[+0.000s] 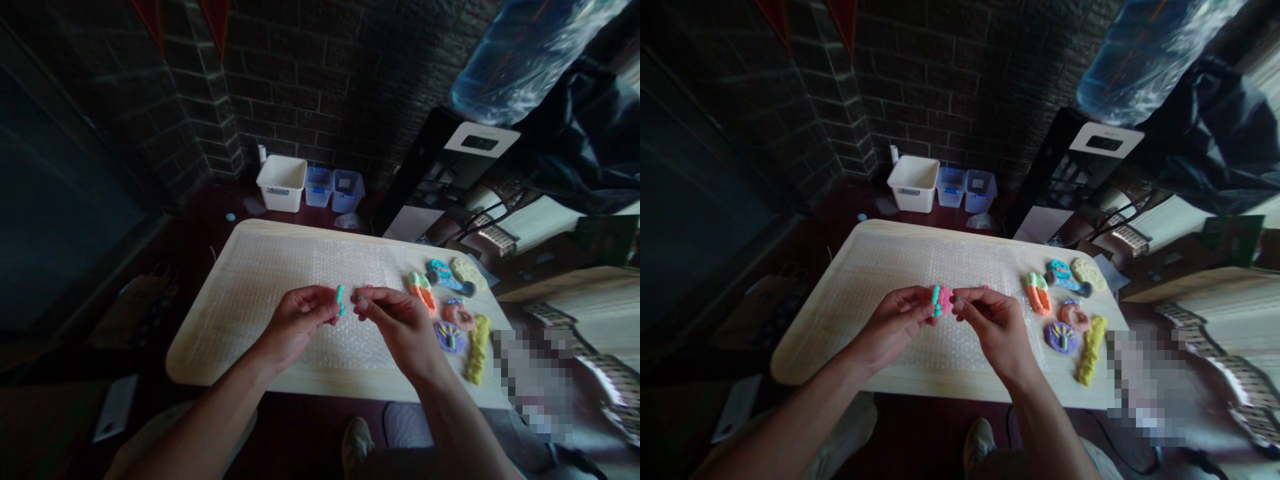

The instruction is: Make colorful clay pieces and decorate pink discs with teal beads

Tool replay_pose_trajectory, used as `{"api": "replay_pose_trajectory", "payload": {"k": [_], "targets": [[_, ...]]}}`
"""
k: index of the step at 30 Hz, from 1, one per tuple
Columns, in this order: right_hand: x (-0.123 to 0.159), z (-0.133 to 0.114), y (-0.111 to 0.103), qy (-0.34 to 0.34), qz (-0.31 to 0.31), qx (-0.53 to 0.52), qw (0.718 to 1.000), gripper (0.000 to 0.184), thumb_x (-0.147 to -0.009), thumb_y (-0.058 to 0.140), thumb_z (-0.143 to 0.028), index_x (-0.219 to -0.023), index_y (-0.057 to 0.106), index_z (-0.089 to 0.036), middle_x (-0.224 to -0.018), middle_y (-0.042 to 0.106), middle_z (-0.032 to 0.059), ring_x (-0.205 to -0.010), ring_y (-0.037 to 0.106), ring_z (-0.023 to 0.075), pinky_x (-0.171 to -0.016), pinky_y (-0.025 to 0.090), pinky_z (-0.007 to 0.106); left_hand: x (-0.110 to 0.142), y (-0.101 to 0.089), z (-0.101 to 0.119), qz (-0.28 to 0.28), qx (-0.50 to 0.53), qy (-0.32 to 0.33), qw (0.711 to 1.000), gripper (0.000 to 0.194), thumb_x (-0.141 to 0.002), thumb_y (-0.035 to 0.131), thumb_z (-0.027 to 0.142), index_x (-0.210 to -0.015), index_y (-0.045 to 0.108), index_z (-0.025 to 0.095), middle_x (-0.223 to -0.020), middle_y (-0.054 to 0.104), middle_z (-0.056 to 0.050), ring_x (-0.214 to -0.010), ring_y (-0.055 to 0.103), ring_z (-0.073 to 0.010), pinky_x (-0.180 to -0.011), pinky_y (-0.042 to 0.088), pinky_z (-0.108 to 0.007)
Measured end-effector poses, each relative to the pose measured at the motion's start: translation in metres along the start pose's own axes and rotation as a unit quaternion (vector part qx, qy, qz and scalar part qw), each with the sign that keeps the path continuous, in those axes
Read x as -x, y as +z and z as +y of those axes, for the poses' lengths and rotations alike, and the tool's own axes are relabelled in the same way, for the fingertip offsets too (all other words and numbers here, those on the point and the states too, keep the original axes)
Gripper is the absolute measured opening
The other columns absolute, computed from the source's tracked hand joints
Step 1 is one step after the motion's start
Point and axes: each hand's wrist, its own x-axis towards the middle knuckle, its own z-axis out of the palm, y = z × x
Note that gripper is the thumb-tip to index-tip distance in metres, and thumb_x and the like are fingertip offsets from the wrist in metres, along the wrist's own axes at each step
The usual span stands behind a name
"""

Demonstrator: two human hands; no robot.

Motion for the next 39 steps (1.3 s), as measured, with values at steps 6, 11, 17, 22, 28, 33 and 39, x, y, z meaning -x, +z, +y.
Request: {"api": "replay_pose_trajectory", "payload": {"k": [6,11,17,22,28,33,39], "targets": [[0.003,-0.003,0.006,-0.002,-0.008,0.019,1.0,0.011,-0.083,0.086,-0.031,-0.089,0.084,-0.022,-0.079,0.075,0.004,-0.07,0.061,0.0153,-0.063,0.051,0.029,0.0,0.0,-0.002,-0.016,-0.029,-0.002,0.999,0.021,-0.074,0.091,0.029,-0.088,0.082,0.016,-0.092,0.073,-0.006,-0.08,0.063,-0.0138,-0.072,0.049,-0.027],[0.005,-0.01,0.01,-0.023,-0.039,0.054,0.998,0.014,-0.087,0.082,-0.034,-0.095,0.085,-0.022,-0.072,0.071,0.0029,-0.066,0.063,0.0158,-0.061,0.053,0.029,-0.002,-0.005,-0.006,-0.037,-0.034,-0.017,0.999,0.029,-0.077,0.09,0.026,-0.104,0.08,0.019,-0.086,0.076,-0.005,-0.077,0.065,-0.0132,-0.077,0.049,-0.028],[0.008,-0.008,0.009,-0.047,-0.059,0.081,0.994,0.014,-0.094,0.076,-0.031,-0.103,0.085,-0.026,-0.074,0.069,0.0021,-0.07,0.064,0.0161,-0.067,0.055,0.03,-0.002,-0.008,-0.009,-0.041,-0.037,-0.013,0.998,0.031,-0.077,0.09,0.024,-0.106,0.079,0.017,-0.085,0.077,-0.006,-0.076,0.066,-0.0148,-0.077,0.05,-0.029],[0.006,-0.007,0.009,-0.023,-0.059,0.039,0.997,0.013,-0.09,0.081,-0.029,-0.102,0.085,-0.026,-0.077,0.071,0.0014,-0.072,0.064,0.0147,-0.068,0.054,0.028,-0.001,-0.007,-0.007,-0.037,-0.05,-0.007,0.998,0.024,-0.076,0.09,0.024,-0.096,0.08,0.017,-0.085,0.075,-0.005,-0.077,0.065,-0.0148,-0.075,0.049,-0.029],[0.003,-0.003,0.004,0.003,-0.019,-0.015,1.0,0.009,-0.085,0.085,-0.028,-0.091,0.081,-0.022,-0.082,0.074,0.0031,-0.07,0.061,0.0137,-0.065,0.05,0.026,-0.001,-0.006,-0.007,-0.044,-0.069,-0.001,0.997,0.015,-0.08,0.088,0.024,-0.089,0.08,0.016,-0.086,0.073,-0.005,-0.079,0.064,-0.015,-0.077,0.049,-0.03],[0.004,-0.003,0.003,0.013,-0.027,0.016,0.999,0.018,-0.092,0.078,-0.035,-0.087,0.076,-0.018,-0.077,0.069,0.0028,-0.068,0.058,0.0135,-0.064,0.047,0.027,-0.001,-0.005,-0.008,-0.032,-0.072,-0.002,0.997,0.018,-0.079,0.089,0.028,-0.09,0.081,0.015,-0.089,0.073,-0.006,-0.081,0.064,-0.0156,-0.076,0.05,-0.03],[0.004,-0.005,0.002,-0.009,-0.023,0.011,1.0,0.011,-0.093,0.078,-0.032,-0.092,0.076,-0.02,-0.083,0.069,0.0014,-0.072,0.057,0.0122,-0.065,0.046,0.025,-0.002,-0.003,-0.007,-0.023,-0.052,-0.002,0.998,0.022,-0.074,0.092,0.029,-0.086,0.082,0.015,-0.09,0.073,-0.007,-0.083,0.065,-0.0163,-0.074,0.051,-0.029]]}}
